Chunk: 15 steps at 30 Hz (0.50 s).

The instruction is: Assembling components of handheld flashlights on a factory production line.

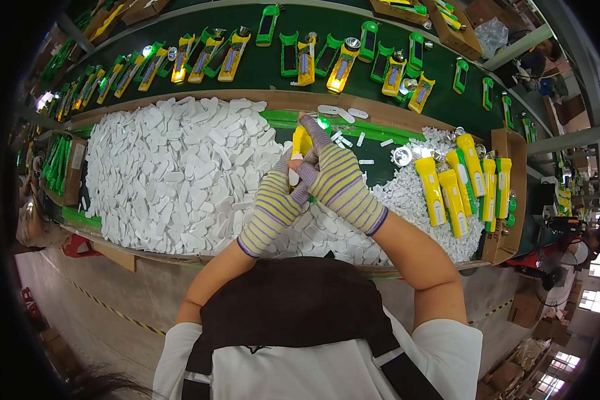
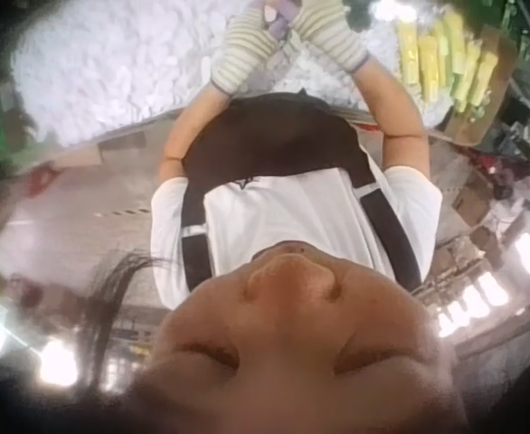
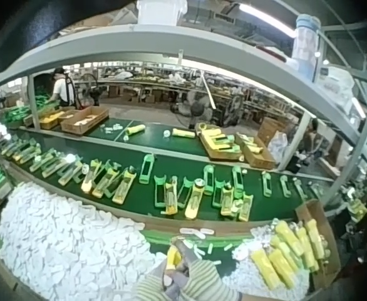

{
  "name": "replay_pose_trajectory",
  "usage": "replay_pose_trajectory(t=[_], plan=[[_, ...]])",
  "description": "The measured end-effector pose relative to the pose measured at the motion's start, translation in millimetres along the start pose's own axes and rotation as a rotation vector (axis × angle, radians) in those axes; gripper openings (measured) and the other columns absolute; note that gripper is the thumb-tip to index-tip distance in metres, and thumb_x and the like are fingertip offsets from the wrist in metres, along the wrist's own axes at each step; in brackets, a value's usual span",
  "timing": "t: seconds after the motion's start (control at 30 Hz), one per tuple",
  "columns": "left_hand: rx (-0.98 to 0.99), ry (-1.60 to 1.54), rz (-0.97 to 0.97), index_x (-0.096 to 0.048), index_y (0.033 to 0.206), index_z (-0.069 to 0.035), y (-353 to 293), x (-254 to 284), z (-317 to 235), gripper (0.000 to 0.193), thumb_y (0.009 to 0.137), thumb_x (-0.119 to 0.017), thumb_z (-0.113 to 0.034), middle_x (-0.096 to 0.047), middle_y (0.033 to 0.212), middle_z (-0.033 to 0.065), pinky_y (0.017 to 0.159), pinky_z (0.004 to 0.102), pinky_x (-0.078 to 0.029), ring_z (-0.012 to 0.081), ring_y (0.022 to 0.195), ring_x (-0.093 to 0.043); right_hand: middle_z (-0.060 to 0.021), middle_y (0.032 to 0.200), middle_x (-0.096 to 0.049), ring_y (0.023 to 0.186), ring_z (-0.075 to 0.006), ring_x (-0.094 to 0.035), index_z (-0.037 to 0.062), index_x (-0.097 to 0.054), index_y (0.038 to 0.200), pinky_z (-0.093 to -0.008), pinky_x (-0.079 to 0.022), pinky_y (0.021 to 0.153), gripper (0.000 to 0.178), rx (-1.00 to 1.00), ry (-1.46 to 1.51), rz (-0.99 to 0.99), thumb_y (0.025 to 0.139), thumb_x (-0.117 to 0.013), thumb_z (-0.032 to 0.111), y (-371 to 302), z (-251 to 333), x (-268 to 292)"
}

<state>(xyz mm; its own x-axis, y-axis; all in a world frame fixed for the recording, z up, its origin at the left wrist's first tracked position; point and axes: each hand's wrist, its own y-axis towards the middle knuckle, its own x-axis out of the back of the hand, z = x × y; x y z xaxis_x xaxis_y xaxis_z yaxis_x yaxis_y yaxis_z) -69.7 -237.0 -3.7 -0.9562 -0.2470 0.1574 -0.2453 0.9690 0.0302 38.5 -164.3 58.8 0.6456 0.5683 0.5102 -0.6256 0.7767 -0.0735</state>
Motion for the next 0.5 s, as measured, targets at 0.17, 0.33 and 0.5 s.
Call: replay_pose_trajectory(t=[0.17, 0.33, 0.5], plan=[[0.147, -0.654, 0.133, -0.04, 0.127, -0.001, -5, 0, 5, 0.051, 0.087, -0.06, -0.025, -0.058, 0.106, 0.0069, 0.078, 0.0242, -0.048, 0.0105, 0.085, -0.057, -0.0073, 0.083, -0.062, 0.069, -0.0116, -0.058, 0.0064, -0.043, 0.126, -0.0241, -0.048, 0.064, 0.06, 0.255, 0.276, -0.229, 0.075, -0.073, 0.02, -10, -27, 1], [0.341, -1.114, 0.208, -0.048, 0.113, -0.007, 2, 3, 0, 0.057, 0.082, -0.058, -0.055, -0.058, 0.091, 0.0038, 0.069, 0.0248, -0.051, 0.0112, 0.077, -0.06, -0.0092, 0.104, -0.057, 0.092, -0.0166, -0.057, 0.0051, -0.046, 0.099, -0.0254, -0.044, 0.084, 0.044, -0.024, 0.739, -0.06, 0.069, -0.077, 0.007, -37, -70, -6], [0.319, -1.085, 0.072, -0.05, 0.107, -0.007, 4, -5, 19, 0.053, 0.083, -0.057, -0.054, -0.057, 0.085, 0.0034, 0.065, 0.0257, -0.051, 0.0117, 0.073, -0.059, -0.0078, 0.106, -0.056, 0.095, -0.0139, -0.055, 0.0036, -0.049, 0.106, -0.0253, -0.044, 0.085, 0.036, 0.113, 0.211, -0.277, 0.077, -0.07, 0.005, -54, -78, -9]])
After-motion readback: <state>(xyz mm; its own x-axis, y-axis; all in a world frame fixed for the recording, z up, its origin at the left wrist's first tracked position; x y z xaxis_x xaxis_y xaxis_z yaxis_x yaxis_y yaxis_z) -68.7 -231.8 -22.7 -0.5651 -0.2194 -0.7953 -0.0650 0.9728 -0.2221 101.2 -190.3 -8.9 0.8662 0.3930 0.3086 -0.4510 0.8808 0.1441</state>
